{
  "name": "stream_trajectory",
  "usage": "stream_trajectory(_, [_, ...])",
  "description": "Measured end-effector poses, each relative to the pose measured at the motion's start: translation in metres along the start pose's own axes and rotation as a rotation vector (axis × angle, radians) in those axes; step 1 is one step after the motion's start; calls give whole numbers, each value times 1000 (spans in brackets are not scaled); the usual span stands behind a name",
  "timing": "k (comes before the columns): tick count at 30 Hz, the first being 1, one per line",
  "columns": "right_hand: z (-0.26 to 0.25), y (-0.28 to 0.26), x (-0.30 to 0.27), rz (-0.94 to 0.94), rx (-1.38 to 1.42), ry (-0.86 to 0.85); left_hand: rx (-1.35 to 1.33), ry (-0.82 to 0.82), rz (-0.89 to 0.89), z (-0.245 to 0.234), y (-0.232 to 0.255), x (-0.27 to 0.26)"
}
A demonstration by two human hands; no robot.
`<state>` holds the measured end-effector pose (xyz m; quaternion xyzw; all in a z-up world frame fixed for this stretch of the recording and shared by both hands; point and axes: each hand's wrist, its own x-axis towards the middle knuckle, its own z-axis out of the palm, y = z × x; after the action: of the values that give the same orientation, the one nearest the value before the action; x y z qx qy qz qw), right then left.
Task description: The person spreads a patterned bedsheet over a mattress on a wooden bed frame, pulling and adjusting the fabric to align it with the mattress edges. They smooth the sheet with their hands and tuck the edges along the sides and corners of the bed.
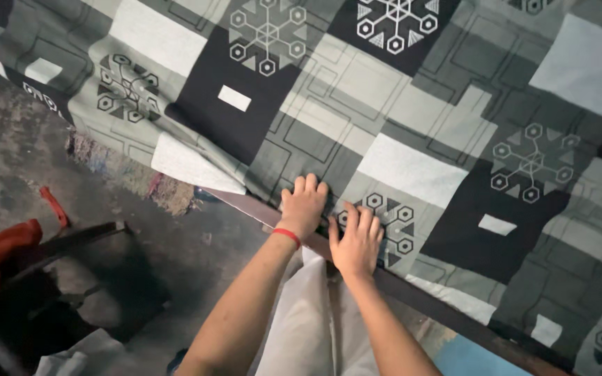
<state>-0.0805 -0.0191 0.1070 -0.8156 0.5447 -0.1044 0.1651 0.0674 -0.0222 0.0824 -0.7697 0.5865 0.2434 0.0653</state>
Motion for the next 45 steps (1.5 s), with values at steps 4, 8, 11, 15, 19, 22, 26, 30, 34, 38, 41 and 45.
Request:
stream_trajectory(4, [4, -2, -1, 11, 4, 7, -13, 57, 26, -2, -2, -5])
stream_trajectory(8, [3, -2, 1, 1, -13, 1, -6, 45, 0, -2, 3, -3])
stream_trajectory(11, [2, 1, 2, -6, -38, -10, -2, 67, -45, -2, 8, -3])
stream_trajectory(15, [1, -3, 2, -3, -50, -39, 2, 47, -59, -7, 10, -6])
stream_trajectory(19, [0, -3, 2, -12, -44, -28, 17, 30, -73, -10, 14, -7])
stream_trajectory(22, [1, -3, 2, -19, -62, -20, 1, 31, -102, -10, 15, -6])
stream_trajectory(26, [6, -2, 0, -22, -81, -16, -47, 88, -88, -7, 13, -6])
stream_trajectory(30, [9, 3, -2, -25, -86, -25, -163, 66, -63, -3, 7, -8])
stream_trajectory(34, [12, 5, -3, -15, -38, -28, -307, 188, 71, -12, -22, -18])
stream_trajectory(38, [9, 6, -9, -45, -60, -9, -704, 539, 13, -40, -84, -47])
stream_trajectory(41, [12, 4, -8, -36, -24, -11, -806, 767, -251, -64, -169, -60])
stream_trajectory(45, [11, 4, -8, -36, -23, -14, -780, 1187, -741, -72, -277, -37])
